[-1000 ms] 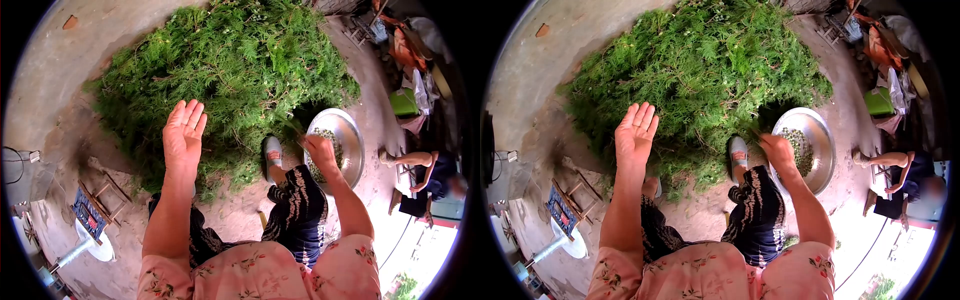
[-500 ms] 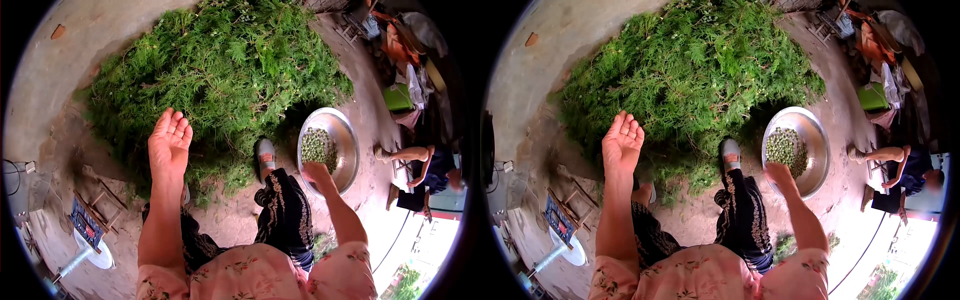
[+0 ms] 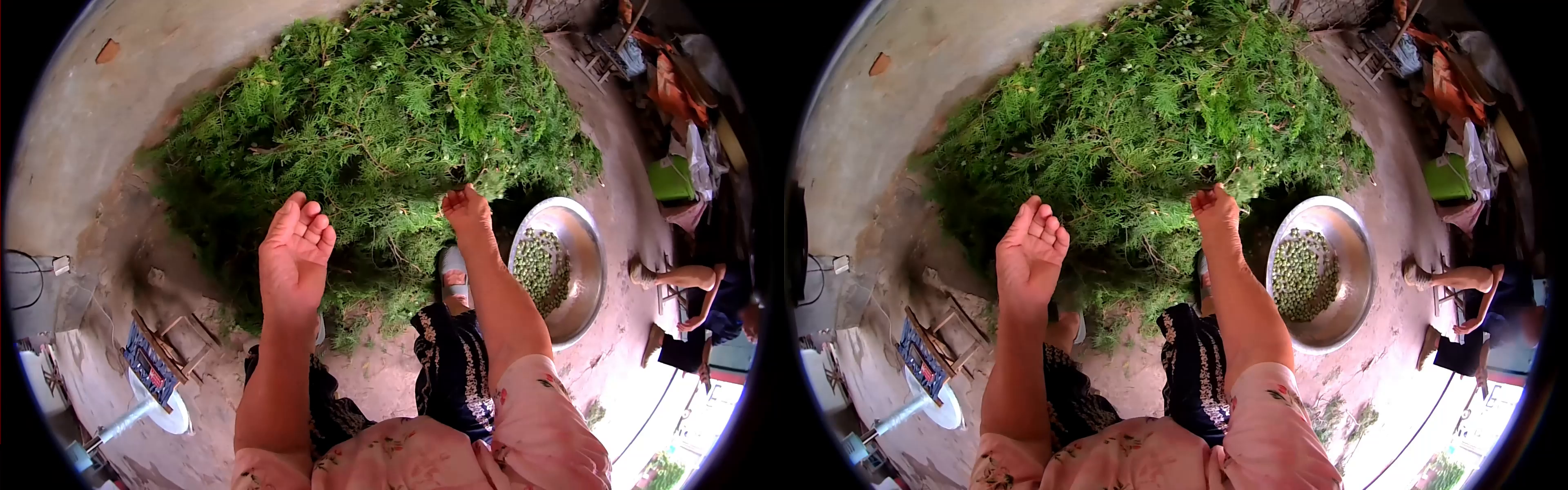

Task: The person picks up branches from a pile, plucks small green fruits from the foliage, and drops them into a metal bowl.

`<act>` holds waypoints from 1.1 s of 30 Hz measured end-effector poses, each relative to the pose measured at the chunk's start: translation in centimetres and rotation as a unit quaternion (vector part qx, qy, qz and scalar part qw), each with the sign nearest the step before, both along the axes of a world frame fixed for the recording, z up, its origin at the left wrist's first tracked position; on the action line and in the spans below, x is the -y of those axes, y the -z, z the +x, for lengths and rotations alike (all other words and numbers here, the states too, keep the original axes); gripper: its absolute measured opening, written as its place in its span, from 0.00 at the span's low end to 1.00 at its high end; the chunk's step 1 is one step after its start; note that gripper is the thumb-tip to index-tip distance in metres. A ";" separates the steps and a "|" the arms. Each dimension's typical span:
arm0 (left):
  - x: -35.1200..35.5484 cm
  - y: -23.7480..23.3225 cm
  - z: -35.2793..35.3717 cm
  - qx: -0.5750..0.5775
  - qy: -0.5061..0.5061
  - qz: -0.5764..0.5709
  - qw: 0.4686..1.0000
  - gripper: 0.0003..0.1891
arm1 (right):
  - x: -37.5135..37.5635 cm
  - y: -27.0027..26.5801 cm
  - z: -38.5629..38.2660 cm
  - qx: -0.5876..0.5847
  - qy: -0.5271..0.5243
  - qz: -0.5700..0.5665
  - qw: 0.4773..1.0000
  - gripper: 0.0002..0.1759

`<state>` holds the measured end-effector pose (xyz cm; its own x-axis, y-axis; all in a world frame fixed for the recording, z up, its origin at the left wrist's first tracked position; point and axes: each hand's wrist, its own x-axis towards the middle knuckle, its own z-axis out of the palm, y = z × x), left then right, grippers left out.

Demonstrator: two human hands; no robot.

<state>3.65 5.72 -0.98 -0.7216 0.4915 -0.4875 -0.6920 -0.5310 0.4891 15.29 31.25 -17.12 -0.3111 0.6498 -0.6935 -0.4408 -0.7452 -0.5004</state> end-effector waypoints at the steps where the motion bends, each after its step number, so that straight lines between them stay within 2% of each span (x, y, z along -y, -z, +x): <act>1: 0.1 -0.1 0.0 0.001 0.001 -0.003 1.000 0.06 | 0.3 -0.1 -0.2 0.000 -0.002 -0.001 1.000 0.07; 4: 0.3 0.1 -0.2 0.003 0.000 0.008 1.000 0.08 | 0.8 -1.8 0.2 0.048 -0.051 0.108 0.992 0.08; 5: 0.4 0.1 -0.4 0.005 -0.005 0.011 1.000 0.08 | 1.0 -2.7 0.5 0.048 -0.052 0.113 0.991 0.08; 7: 0.5 0.1 -0.5 0.004 -0.004 0.019 1.000 0.09 | 1.7 -4.6 1.3 0.120 -0.065 0.239 0.961 0.08; 8: 0.7 0.1 -0.7 -0.001 -0.005 0.023 1.000 0.09 | 2.0 -6.3 1.6 0.131 -0.056 0.272 0.952 0.07; 11: 0.9 -0.2 -0.9 -0.008 -0.024 -0.010 1.000 0.09 | 2.2 -7.5 2.5 0.193 -0.112 0.362 0.905 0.09; 17: 1.4 0.3 -0.4 -0.062 -0.005 0.003 0.998 0.08 | 5.7 -13.5 4.8 0.131 -0.206 0.380 0.892 0.10; 19: 1.4 -0.3 0.8 -0.145 0.045 -0.030 0.988 0.08 | 7.8 -16.3 5.5 0.115 -0.235 0.372 0.890 0.09; 21: 1.3 -0.9 2.2 -0.201 0.087 -0.050 0.974 0.07 | 10.1 -18.1 6.2 0.037 -0.259 0.354 0.898 0.07; 23: 1.5 -2.2 3.9 -0.262 0.144 -0.065 0.952 0.07 | 12.6 -19.2 7.1 0.022 -0.269 0.370 0.889 0.07; 25: 1.8 -4.0 6.0 -0.372 0.205 -0.146 0.893 0.09 | 15.6 -21.1 8.0 0.059 -0.300 0.406 0.861 0.07; 26: 2.0 -4.5 7.6 -0.435 0.164 -0.162 0.871 0.12 | 16.8 -21.3 8.5 0.093 -0.306 0.439 0.839 0.08; 27: 2.1 -4.4 8.7 -0.438 0.132 -0.129 0.880 0.14 | 18.2 -21.6 8.9 0.081 -0.288 0.449 0.842 0.07; 29: 3.4 -6.3 11.1 -0.409 0.127 -0.129 0.894 0.14 | 20.2 -21.4 9.8 0.080 -0.294 0.495 0.814 0.07; 31: 4.8 -7.1 12.6 -0.480 0.137 -0.156 0.852 0.19 | 22.5 -21.6 10.4 0.100 -0.266 0.542 0.791 0.08; 33: 6.0 -8.5 13.8 -0.392 0.149 -0.126 0.899 0.23 | 24.4 -21.4 11.1 0.139 -0.257 0.596 0.748 0.11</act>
<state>17.49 -0.30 7.55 -0.7470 0.6648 -0.0090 -0.1753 -0.1838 0.9672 26.38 6.86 4.30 -0.6841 0.7019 0.1984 -0.0040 0.2685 -0.9633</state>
